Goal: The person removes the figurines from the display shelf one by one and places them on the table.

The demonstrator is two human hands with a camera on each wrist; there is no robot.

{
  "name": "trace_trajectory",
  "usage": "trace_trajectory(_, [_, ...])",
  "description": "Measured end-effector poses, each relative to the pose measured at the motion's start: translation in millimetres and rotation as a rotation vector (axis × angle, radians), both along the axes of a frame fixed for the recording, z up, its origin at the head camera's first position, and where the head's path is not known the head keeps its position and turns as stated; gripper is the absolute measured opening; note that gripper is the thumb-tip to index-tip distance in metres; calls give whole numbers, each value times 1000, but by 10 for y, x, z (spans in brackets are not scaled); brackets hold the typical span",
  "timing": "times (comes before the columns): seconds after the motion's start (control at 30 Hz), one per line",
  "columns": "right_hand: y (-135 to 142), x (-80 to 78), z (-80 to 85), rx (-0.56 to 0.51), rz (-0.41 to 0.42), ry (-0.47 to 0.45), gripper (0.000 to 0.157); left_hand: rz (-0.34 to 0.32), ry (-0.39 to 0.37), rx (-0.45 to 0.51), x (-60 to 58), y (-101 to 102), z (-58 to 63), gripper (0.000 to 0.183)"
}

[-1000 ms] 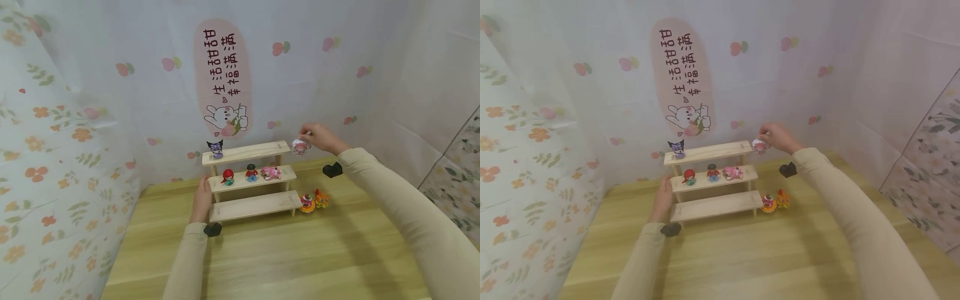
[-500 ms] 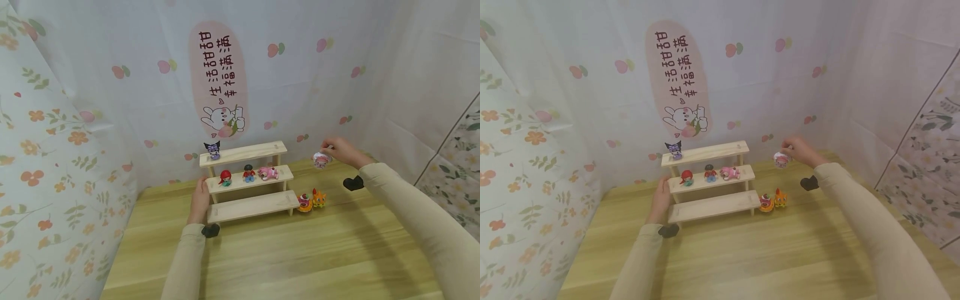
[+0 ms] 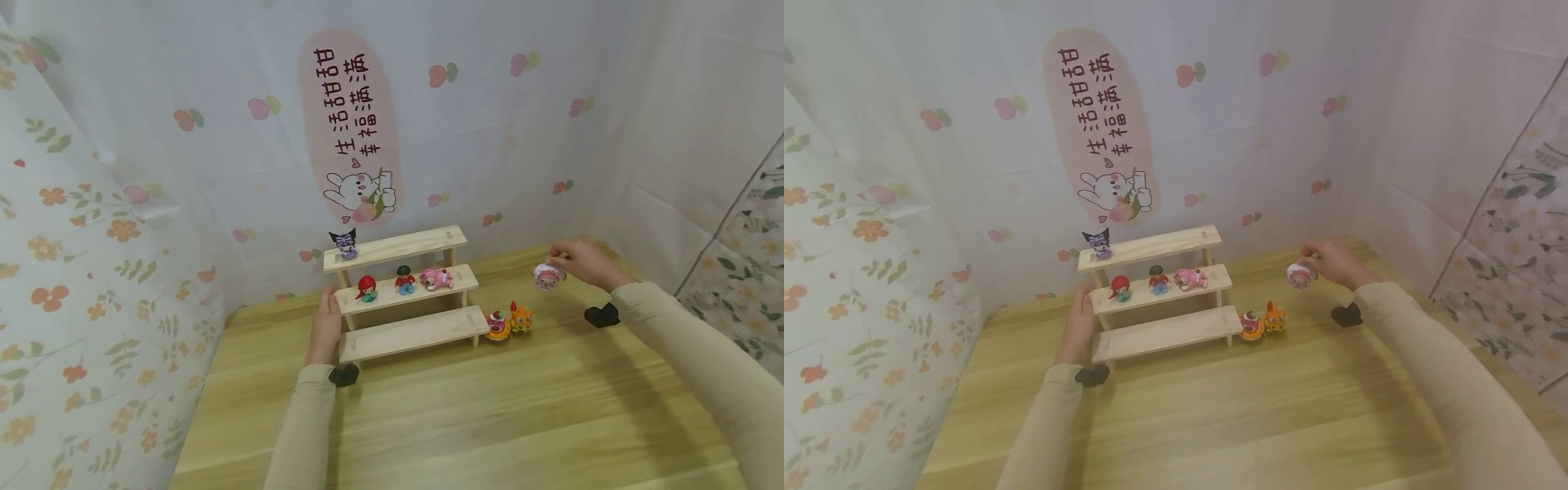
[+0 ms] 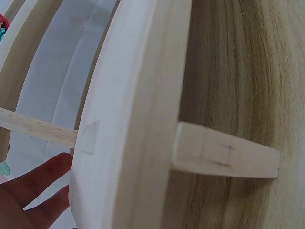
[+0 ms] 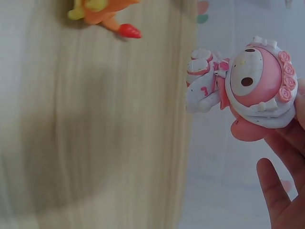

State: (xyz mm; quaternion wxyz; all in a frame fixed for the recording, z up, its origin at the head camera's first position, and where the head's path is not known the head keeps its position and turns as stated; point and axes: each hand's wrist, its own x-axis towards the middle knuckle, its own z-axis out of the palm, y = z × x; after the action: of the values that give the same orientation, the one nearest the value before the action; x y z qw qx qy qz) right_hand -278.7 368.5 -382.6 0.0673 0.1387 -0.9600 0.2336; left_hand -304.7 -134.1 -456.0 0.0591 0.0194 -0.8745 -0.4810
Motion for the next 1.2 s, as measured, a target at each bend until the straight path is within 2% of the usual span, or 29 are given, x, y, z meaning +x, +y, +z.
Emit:
trace_trajectory(0.2, [61,76,-164,13,-20,-24,13,5,8,-12,3,-5,-16,41])
trace_trajectory(0.37, [73,117,-357,23,3,48,8,-4,-8,4,5,0,-3,42])
trace_trajectory(0.53, [51,176,-505,12,32,55,7,-7,-14,17,7,0,-5,43])
trace_trajectory(1.03, [-47,316,-719,-29,-7,-28,5,-7,-18,21,-21,-23,-16,44])
trace_trajectory(1.2, [-25,337,-786,-43,1,5,7,-11,-13,1,1,-13,7,42])
